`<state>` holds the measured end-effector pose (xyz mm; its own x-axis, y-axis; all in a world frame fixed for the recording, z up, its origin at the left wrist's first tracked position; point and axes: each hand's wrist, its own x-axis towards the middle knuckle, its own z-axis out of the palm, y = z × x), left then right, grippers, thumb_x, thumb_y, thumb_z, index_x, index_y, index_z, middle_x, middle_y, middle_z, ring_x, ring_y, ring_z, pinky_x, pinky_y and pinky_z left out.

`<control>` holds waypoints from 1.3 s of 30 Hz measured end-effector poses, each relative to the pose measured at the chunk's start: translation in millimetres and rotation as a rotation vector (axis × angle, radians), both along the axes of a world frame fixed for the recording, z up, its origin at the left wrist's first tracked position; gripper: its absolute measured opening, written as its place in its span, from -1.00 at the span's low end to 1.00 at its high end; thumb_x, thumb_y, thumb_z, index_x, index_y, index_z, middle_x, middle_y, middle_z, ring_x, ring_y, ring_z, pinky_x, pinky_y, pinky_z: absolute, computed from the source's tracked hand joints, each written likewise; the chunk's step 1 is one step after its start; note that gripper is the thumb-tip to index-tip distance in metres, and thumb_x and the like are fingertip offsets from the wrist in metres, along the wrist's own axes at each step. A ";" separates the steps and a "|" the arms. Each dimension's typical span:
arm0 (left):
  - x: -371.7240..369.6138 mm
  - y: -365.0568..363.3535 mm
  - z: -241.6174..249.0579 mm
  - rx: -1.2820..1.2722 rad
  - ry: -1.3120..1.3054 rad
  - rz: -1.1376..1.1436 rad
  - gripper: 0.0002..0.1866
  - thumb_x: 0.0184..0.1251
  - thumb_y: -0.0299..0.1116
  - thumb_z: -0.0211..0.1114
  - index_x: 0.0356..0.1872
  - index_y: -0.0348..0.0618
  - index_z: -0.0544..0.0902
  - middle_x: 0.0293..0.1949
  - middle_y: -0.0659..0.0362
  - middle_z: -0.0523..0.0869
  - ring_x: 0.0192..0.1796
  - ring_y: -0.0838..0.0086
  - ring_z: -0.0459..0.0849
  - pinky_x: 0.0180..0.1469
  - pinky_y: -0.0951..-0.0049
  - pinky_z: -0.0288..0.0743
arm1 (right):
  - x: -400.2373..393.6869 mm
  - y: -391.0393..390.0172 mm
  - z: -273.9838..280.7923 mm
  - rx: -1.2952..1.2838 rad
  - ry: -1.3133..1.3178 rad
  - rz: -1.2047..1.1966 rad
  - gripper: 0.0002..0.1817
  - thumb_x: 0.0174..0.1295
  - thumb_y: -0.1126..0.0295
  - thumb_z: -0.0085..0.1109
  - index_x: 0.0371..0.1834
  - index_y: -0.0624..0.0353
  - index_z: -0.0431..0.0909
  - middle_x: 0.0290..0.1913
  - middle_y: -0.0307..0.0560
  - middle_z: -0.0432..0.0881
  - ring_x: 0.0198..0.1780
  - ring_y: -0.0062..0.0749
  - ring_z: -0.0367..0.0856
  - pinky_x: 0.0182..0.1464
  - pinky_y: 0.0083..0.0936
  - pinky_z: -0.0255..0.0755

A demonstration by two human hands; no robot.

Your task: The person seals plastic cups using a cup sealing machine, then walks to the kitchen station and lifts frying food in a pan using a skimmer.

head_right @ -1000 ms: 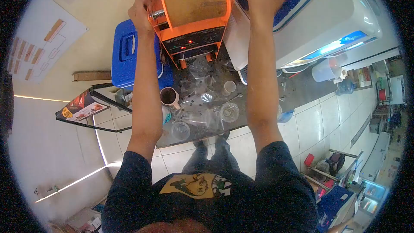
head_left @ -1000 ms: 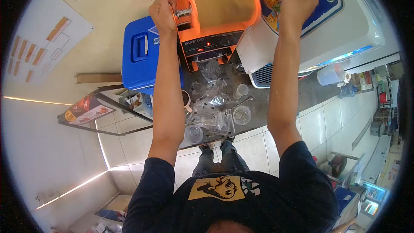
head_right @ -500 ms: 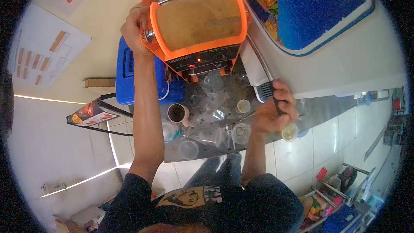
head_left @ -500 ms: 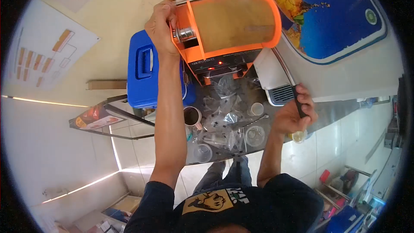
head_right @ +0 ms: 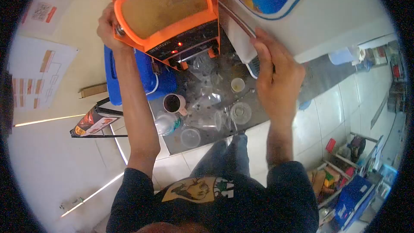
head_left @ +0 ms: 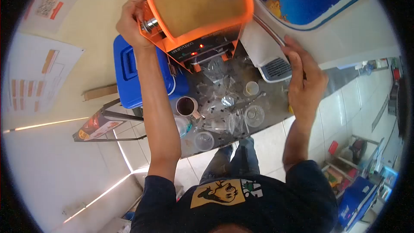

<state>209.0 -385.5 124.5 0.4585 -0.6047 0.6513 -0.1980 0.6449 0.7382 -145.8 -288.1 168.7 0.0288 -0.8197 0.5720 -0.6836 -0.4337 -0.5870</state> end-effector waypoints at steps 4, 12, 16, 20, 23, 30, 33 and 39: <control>1.6 2.9 -2.3 0.021 -0.001 0.005 -0.59 0.44 -0.29 -0.07 -0.12 -0.49 0.61 -0.20 0.01 0.68 -0.15 0.36 0.65 -0.04 0.36 0.54 | 2.7 -3.0 14.2 0.073 0.628 -0.157 -0.73 0.36 0.27 0.04 -0.37 0.26 0.53 -0.34 0.12 0.69 -0.26 -0.19 0.74 -0.19 -0.37 0.58; 17.6 -7.0 -15.0 0.060 0.145 -0.195 -0.57 0.41 -0.28 -0.05 -0.04 -0.52 0.59 -0.11 -0.06 0.68 -0.07 0.29 0.66 0.02 0.39 0.56 | 8.0 -5.5 -20.3 0.199 0.778 -0.312 -0.76 0.35 0.20 0.04 -0.33 0.11 0.55 -0.48 -0.05 0.64 -0.43 -0.13 0.67 -0.44 -0.26 0.52; -15.5 7.0 5.4 0.125 -0.027 0.132 -0.60 0.34 -0.33 0.05 -0.04 -0.54 0.59 -0.17 -0.05 0.69 -0.14 0.28 0.69 -0.08 0.34 0.64 | -1.2 -13.3 -23.6 0.000 0.795 -0.048 -0.79 0.27 0.24 0.11 -0.36 0.14 0.60 -0.45 -0.07 0.62 -0.35 -0.21 0.67 -0.39 -0.30 0.51; 2.3 0.6 -3.6 -0.135 -0.307 0.068 -0.61 0.28 -0.34 0.17 -0.05 -0.56 0.60 -0.16 -0.15 0.71 -0.20 0.21 0.74 -0.19 0.28 0.71 | -2.0 -13.6 -18.2 -0.001 0.767 0.021 -0.81 0.21 0.30 0.14 -0.45 0.18 0.61 -0.46 -0.06 0.63 -0.37 -0.26 0.69 -0.41 -0.34 0.52; -20.3 13.1 2.7 -0.102 -0.364 0.106 -0.62 0.30 -0.34 0.14 -0.04 -0.52 0.60 -0.12 -0.16 0.70 -0.22 0.19 0.74 -0.21 0.24 0.72 | 1.4 -6.5 -27.2 0.061 0.569 -0.172 -0.84 0.15 0.33 0.16 -0.45 0.19 0.61 -0.50 -0.05 0.64 -0.42 -0.23 0.70 -0.45 -0.35 0.52; 11.4 -4.1 0.3 0.037 -0.204 0.077 -0.65 0.26 -0.34 0.22 -0.11 -0.52 0.59 -0.12 -0.16 0.69 -0.23 0.16 0.74 -0.26 0.21 0.75 | 3.2 -6.6 -26.2 0.048 0.522 -0.097 -0.85 0.07 0.36 0.18 -0.44 0.23 0.61 -0.51 -0.04 0.65 -0.42 -0.18 0.71 -0.44 -0.35 0.56; -3.0 5.3 2.7 0.067 -0.326 0.143 -0.66 0.25 -0.36 0.22 -0.13 -0.53 0.59 -0.13 -0.19 0.68 -0.23 0.13 0.74 -0.29 0.20 0.75 | -1.1 -4.0 -30.1 0.061 0.554 -0.059 -0.80 0.13 0.31 0.17 -0.40 0.24 0.62 -0.53 -0.05 0.65 -0.45 -0.16 0.70 -0.44 -0.32 0.56; 11.7 -1.5 -8.3 -0.045 -0.303 0.086 -0.71 0.22 -0.40 0.26 -0.17 -0.48 0.62 -0.20 -0.13 0.71 -0.30 0.23 0.73 -0.32 0.26 0.72 | 0.8 4.2 -42.2 0.027 0.356 -0.249 -0.69 0.28 0.19 0.12 -0.43 0.22 0.61 -0.58 -0.03 0.65 -0.50 -0.15 0.70 -0.47 -0.30 0.54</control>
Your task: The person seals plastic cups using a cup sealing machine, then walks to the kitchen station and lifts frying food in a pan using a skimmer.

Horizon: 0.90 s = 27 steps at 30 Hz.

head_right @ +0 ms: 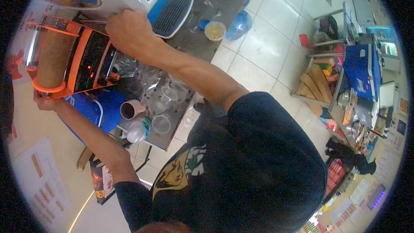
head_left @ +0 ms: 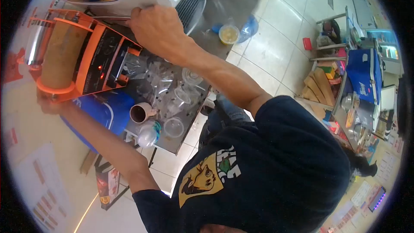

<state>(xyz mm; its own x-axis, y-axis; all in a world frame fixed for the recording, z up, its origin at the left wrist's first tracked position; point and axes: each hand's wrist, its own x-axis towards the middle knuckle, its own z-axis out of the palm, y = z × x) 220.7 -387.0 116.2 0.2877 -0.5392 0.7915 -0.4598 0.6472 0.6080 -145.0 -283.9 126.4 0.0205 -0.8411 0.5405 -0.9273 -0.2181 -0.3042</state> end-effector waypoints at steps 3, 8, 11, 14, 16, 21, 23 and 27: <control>-28.8 15.2 18.1 0.013 0.026 0.074 -0.73 0.20 -0.41 0.30 -0.18 -0.45 0.65 -0.20 -0.07 0.72 -0.30 0.29 0.74 -0.29 0.30 0.72 | 0.5 -7.1 7.1 0.048 0.036 0.025 -0.74 0.24 0.25 0.11 -0.42 0.21 0.64 -0.54 -0.01 0.67 -0.44 -0.16 0.72 -0.46 -0.29 0.54; -28.5 11.8 12.7 -0.019 -0.095 0.130 -0.75 0.19 -0.41 0.29 -0.18 -0.41 0.69 -0.26 0.00 0.75 -0.33 0.37 0.73 -0.32 0.41 0.70 | 8.5 -10.8 34.2 0.110 0.083 0.071 -0.84 0.06 0.38 0.14 -0.50 0.15 0.70 -0.43 -0.01 0.71 -0.35 -0.16 0.74 -0.40 -0.30 0.56; -37.2 12.0 22.5 0.105 0.126 0.205 -0.76 0.20 -0.45 0.27 -0.17 -0.41 0.69 -0.27 0.01 0.75 -0.33 0.37 0.74 -0.33 0.41 0.70 | 9.6 -16.0 71.2 -0.007 0.205 0.134 -0.85 0.04 0.38 0.16 -0.55 0.13 0.70 -0.42 -0.02 0.71 -0.36 -0.15 0.74 -0.38 -0.30 0.57; -46.2 19.2 26.8 0.172 0.247 0.181 -0.76 0.21 -0.48 0.23 -0.15 -0.43 0.67 -0.24 -0.01 0.75 -0.32 0.35 0.74 -0.34 0.40 0.71 | 19.5 -24.5 84.8 -0.146 0.234 0.089 -0.86 0.06 0.36 0.19 -0.51 0.11 0.72 -0.40 -0.02 0.73 -0.28 -0.20 0.75 -0.36 -0.29 0.60; -43.1 20.2 22.6 0.048 -0.076 0.200 -0.75 0.23 -0.51 0.20 -0.12 -0.48 0.64 -0.19 -0.06 0.73 -0.31 0.31 0.74 -0.35 0.37 0.72 | 13.7 -21.5 65.3 -0.070 0.195 0.093 -0.83 0.09 0.34 0.16 -0.51 0.13 0.71 -0.43 -0.03 0.71 -0.35 -0.20 0.73 -0.40 -0.31 0.58; -34.5 13.6 15.9 0.008 0.104 0.076 -0.72 0.28 -0.44 0.18 -0.12 -0.50 0.59 -0.12 -0.17 0.69 -0.23 0.16 0.75 -0.26 0.26 0.75 | 5.2 -13.0 -5.7 -0.075 0.057 -0.036 -0.75 0.20 0.23 0.13 -0.47 0.18 0.64 -0.51 -0.03 0.66 -0.47 -0.23 0.70 -0.47 -0.36 0.56; -34.3 11.7 17.7 0.117 0.335 0.022 -0.71 0.28 -0.46 0.16 -0.09 -0.54 0.56 -0.08 -0.24 0.66 -0.21 0.10 0.74 -0.24 0.22 0.74 | 8.1 -6.8 -9.9 -0.094 0.098 -0.111 -0.73 0.20 0.18 0.16 -0.46 0.16 0.59 -0.52 -0.04 0.65 -0.47 -0.24 0.70 -0.44 -0.38 0.57; -27.0 4.2 11.0 0.067 0.205 0.028 -0.63 0.32 -0.35 0.11 -0.07 -0.56 0.54 -0.07 -0.28 0.64 -0.16 0.06 0.73 -0.14 0.10 0.72 | 13.5 -17.7 -10.4 -0.071 0.097 -0.103 -0.68 0.22 0.10 0.16 -0.48 0.12 0.58 -0.54 -0.09 0.64 -0.50 -0.27 0.68 -0.49 -0.38 0.55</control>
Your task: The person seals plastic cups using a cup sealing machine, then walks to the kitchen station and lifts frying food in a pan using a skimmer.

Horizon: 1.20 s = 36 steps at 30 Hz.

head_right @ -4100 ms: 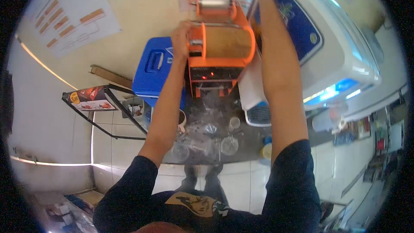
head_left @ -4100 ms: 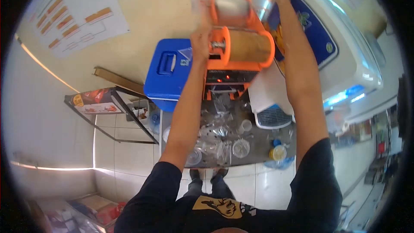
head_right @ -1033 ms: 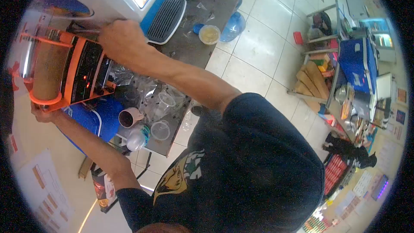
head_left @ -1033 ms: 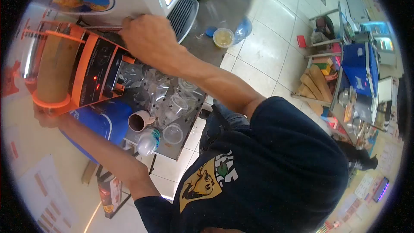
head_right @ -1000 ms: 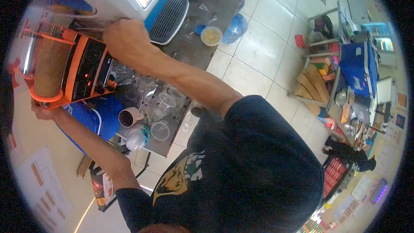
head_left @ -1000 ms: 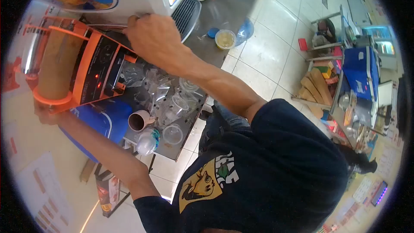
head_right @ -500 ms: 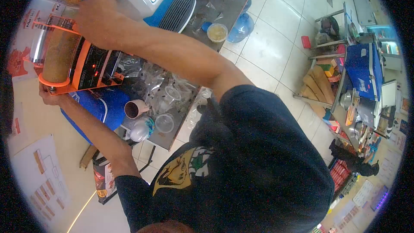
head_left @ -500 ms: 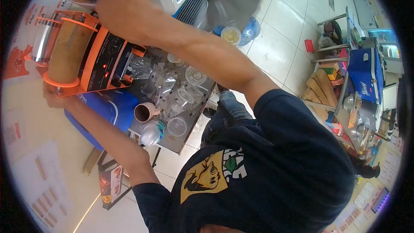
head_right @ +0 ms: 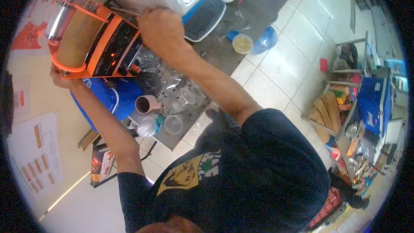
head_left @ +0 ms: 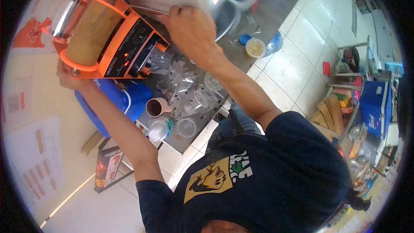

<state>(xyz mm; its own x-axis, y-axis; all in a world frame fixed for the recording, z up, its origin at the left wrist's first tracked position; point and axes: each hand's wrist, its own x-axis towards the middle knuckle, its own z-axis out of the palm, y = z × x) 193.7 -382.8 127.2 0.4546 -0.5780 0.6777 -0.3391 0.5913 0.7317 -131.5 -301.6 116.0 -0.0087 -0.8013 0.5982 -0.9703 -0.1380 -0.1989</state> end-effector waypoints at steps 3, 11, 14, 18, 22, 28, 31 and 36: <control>-14.6 9.3 3.3 -0.016 0.006 0.002 -0.58 0.33 -0.30 0.06 -0.05 -0.59 0.53 -0.07 -0.27 0.63 -0.13 0.04 0.72 -0.10 0.07 0.71 | -2.7 6.1 -1.7 -0.019 -0.014 -0.012 -0.68 0.22 0.08 0.16 -0.47 0.11 0.58 -0.54 -0.11 0.63 -0.51 -0.28 0.67 -0.52 -0.40 0.54; 25.1 -12.7 -10.5 0.023 0.122 -0.112 -0.60 0.37 -0.36 0.01 -0.05 -0.62 0.53 -0.11 -0.22 0.65 -0.13 0.09 0.71 -0.13 0.14 0.70 | -3.5 2.0 -3.8 -0.160 0.023 -0.036 -0.64 0.24 0.04 0.15 -0.50 0.10 0.59 -0.56 -0.10 0.62 -0.51 -0.27 0.69 -0.53 -0.42 0.54; 21.4 -9.2 -6.7 0.040 0.160 -0.071 -0.59 0.40 -0.35 -0.05 -0.05 -0.61 0.54 -0.13 -0.21 0.67 -0.14 0.11 0.71 -0.13 0.16 0.69 | -2.1 1.2 -5.6 -0.135 0.024 -0.103 -0.68 0.19 0.00 0.22 -0.53 -0.04 0.52 -0.54 -0.20 0.61 -0.55 -0.18 0.64 -0.62 -0.29 0.46; 11.7 -4.0 -2.8 -0.025 0.084 -0.059 -0.64 0.37 -0.42 -0.02 -0.07 -0.61 0.55 -0.14 -0.24 0.66 -0.13 0.08 0.72 -0.11 0.15 0.70 | -1.2 2.8 -4.8 -0.124 0.052 -0.139 -0.64 0.19 -0.04 0.20 -0.54 -0.03 0.52 -0.53 -0.19 0.64 -0.52 -0.13 0.67 -0.59 -0.25 0.49; 9.5 -4.0 -1.7 0.000 0.142 0.011 -0.63 0.38 -0.38 0.00 -0.08 -0.60 0.54 -0.14 -0.26 0.66 -0.12 0.07 0.72 -0.10 0.13 0.72 | 4.3 3.9 0.6 -0.133 0.103 -0.219 -0.60 0.19 -0.10 0.18 -0.58 -0.04 0.54 -0.55 -0.22 0.65 -0.52 -0.14 0.67 -0.57 -0.24 0.50; 10.3 0.6 -3.5 -0.005 -0.041 0.055 -0.64 0.35 -0.37 0.09 -0.08 -0.60 0.53 -0.15 -0.25 0.67 -0.16 0.07 0.73 -0.12 0.11 0.73 | 4.7 10.9 12.9 0.004 0.119 -0.193 -0.65 0.27 0.09 0.17 -0.54 0.10 0.52 -0.52 -0.11 0.64 -0.46 -0.25 0.68 -0.44 -0.40 0.51; 17.3 -5.3 -8.2 -0.082 0.008 -0.004 -0.64 0.31 -0.38 0.11 -0.08 -0.58 0.56 -0.15 -0.22 0.68 -0.18 0.13 0.74 -0.14 0.19 0.73 | 6.2 14.1 17.7 0.009 0.113 -0.186 -0.64 0.24 0.07 0.20 -0.55 0.08 0.51 -0.52 -0.11 0.65 -0.46 -0.22 0.68 -0.45 -0.38 0.51; 11.6 -3.0 0.7 -0.085 0.069 -0.154 -0.56 0.28 -0.31 0.03 -0.07 -0.56 0.61 -0.13 -0.20 0.69 -0.20 0.13 0.74 -0.15 0.23 0.71 | 4.1 15.0 15.0 -0.041 0.124 -0.161 -0.66 0.24 0.09 0.21 -0.55 0.09 0.51 -0.53 -0.10 0.63 -0.47 -0.23 0.67 -0.46 -0.38 0.49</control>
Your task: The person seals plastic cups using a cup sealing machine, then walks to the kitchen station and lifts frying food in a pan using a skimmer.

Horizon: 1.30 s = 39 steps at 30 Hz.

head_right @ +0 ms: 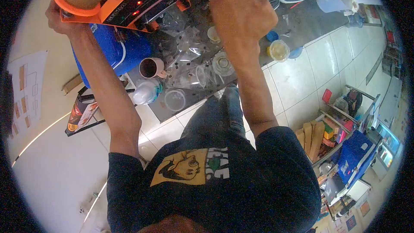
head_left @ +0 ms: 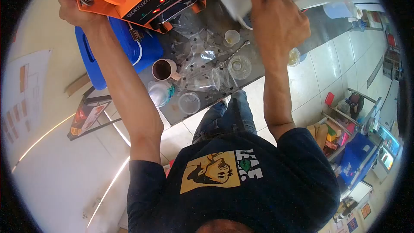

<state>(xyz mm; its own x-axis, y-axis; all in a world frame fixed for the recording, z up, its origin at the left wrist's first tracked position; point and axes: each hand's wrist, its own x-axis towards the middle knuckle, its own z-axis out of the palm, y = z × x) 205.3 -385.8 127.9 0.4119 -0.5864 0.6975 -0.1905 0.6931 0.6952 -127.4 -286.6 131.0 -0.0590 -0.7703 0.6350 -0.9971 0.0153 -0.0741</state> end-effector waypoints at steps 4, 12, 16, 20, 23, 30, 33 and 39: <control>-19.9 11.0 5.9 0.138 -0.400 0.446 -0.52 0.29 -0.27 -0.04 -0.08 -0.58 0.61 -0.17 -0.21 0.70 -0.19 0.10 0.74 -0.11 0.17 0.70 | -2.3 -0.4 -2.2 -0.012 -0.023 0.037 -0.65 0.24 0.09 0.22 -0.55 0.10 0.51 -0.55 -0.09 0.61 -0.49 -0.23 0.65 -0.48 -0.38 0.47; 1.7 -1.0 -2.7 0.002 -0.155 0.146 -0.54 0.28 -0.30 -0.05 -0.10 -0.55 0.63 -0.19 -0.18 0.71 -0.20 0.13 0.74 -0.13 0.19 0.71 | -3.2 -0.5 -4.8 -0.024 0.000 0.028 -0.63 0.23 0.08 0.23 -0.57 0.12 0.50 -0.57 -0.09 0.60 -0.53 -0.24 0.63 -0.48 -0.38 0.46; 4.3 -7.6 -3.6 -0.028 0.075 0.083 -0.56 0.26 -0.30 0.00 -0.12 -0.52 0.65 -0.22 -0.16 0.72 -0.24 0.17 0.75 -0.18 0.23 0.71 | -3.3 -2.4 -6.8 -0.036 -0.009 0.027 -0.63 0.23 0.08 0.23 -0.57 0.12 0.51 -0.55 -0.09 0.61 -0.50 -0.24 0.64 -0.47 -0.38 0.47; 7.2 -5.8 -7.9 -0.045 0.017 0.112 -0.58 0.26 -0.32 0.02 -0.13 -0.52 0.66 -0.22 -0.16 0.72 -0.24 0.16 0.75 -0.20 0.23 0.72 | -1.4 -1.0 -3.4 -0.050 -0.019 0.014 -0.63 0.23 0.08 0.24 -0.57 0.12 0.51 -0.54 -0.09 0.62 -0.48 -0.25 0.65 -0.45 -0.37 0.47; 8.8 -7.1 -9.0 -0.053 0.002 0.116 -0.60 0.27 -0.33 0.04 -0.13 -0.52 0.66 -0.22 -0.17 0.72 -0.25 0.16 0.76 -0.21 0.23 0.72 | -1.7 -2.9 -7.5 -0.100 0.021 0.020 -0.62 0.22 0.08 0.24 -0.57 0.12 0.51 -0.54 -0.09 0.61 -0.48 -0.24 0.64 -0.45 -0.37 0.46; 13.3 -10.7 -7.0 -0.028 0.030 0.104 -0.60 0.29 -0.34 0.03 -0.16 -0.58 0.63 -0.21 -0.22 0.70 -0.22 0.09 0.75 -0.21 0.16 0.73 | -2.1 -2.9 -8.7 -0.101 0.010 0.037 -0.63 0.22 0.09 0.24 -0.58 0.13 0.49 -0.55 -0.09 0.59 -0.49 -0.23 0.62 -0.44 -0.38 0.45; 3.0 -5.9 -4.4 -0.063 0.097 0.020 -0.66 0.29 -0.36 0.08 -0.18 -0.52 0.64 -0.26 -0.15 0.71 -0.25 0.16 0.74 -0.22 0.22 0.72 | -3.0 -1.1 -7.4 -0.108 0.033 0.034 -0.63 0.23 0.10 0.24 -0.57 0.13 0.49 -0.55 -0.09 0.59 -0.48 -0.23 0.63 -0.44 -0.38 0.45; -7.6 0.0 -2.5 -0.061 0.109 -0.017 -0.69 0.35 -0.32 0.09 -0.17 -0.40 0.64 -0.33 -0.02 0.70 -0.31 0.34 0.70 -0.25 0.35 0.66 | -3.7 -2.2 -12.6 -0.144 0.003 0.063 -0.63 0.21 0.09 0.25 -0.58 0.12 0.48 -0.53 -0.10 0.59 -0.46 -0.25 0.63 -0.43 -0.38 0.46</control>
<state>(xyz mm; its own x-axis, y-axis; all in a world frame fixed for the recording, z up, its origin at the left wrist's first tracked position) 197.8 -385.8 125.4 0.4772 -0.5521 0.6837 -0.1039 0.7371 0.6677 -131.1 -288.8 118.4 -0.0111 -0.6733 0.7393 -0.9960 -0.0577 -0.0675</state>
